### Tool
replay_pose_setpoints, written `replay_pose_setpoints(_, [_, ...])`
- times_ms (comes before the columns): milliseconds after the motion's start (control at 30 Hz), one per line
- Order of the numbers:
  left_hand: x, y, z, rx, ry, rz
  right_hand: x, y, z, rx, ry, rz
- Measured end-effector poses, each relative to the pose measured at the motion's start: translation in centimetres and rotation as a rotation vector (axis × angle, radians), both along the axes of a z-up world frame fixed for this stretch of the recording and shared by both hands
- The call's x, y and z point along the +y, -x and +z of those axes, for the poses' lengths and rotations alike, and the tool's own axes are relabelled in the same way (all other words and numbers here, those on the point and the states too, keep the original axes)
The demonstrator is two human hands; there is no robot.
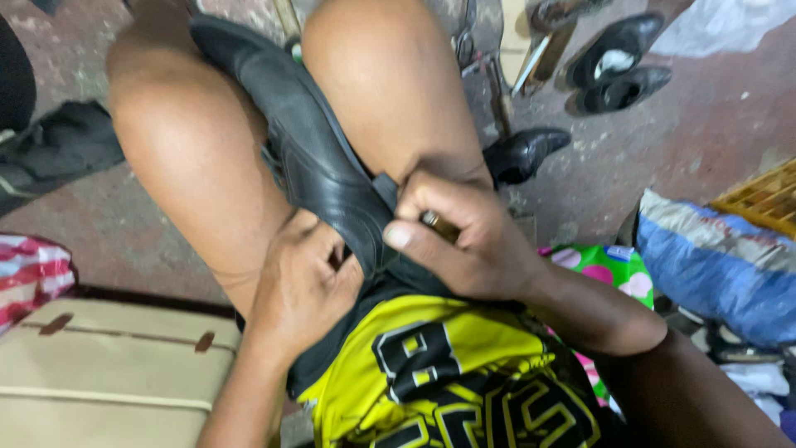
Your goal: The person sits on the floor and sews the sole of a black shoe using a needle and thread. They repeatedly push the needle through the shoe's sole and pull the thread tight to secure the stitching.
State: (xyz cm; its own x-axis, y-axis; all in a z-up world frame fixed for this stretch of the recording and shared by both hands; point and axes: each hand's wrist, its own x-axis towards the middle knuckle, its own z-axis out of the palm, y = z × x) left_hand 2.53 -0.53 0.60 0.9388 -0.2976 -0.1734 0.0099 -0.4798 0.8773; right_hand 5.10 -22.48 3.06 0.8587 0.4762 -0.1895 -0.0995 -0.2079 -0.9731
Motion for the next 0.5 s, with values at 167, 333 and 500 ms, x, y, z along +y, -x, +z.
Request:
replay_pose_setpoints(167, [-0.3,0.3,0.1,0.063,-0.007,0.037,1.9,-1.7,-0.2,-0.155,0.128,0.020])
replay_pose_setpoints(333, [-0.2,0.5,-1.2,0.070,0.008,0.025,4.0,-2.5,-0.5,-0.232,0.248,-0.039])
replay_pose_setpoints(500, [0.0,0.6,-2.1,0.028,0.027,0.052,5.3,-3.8,-1.1,-0.220,0.298,-0.031])
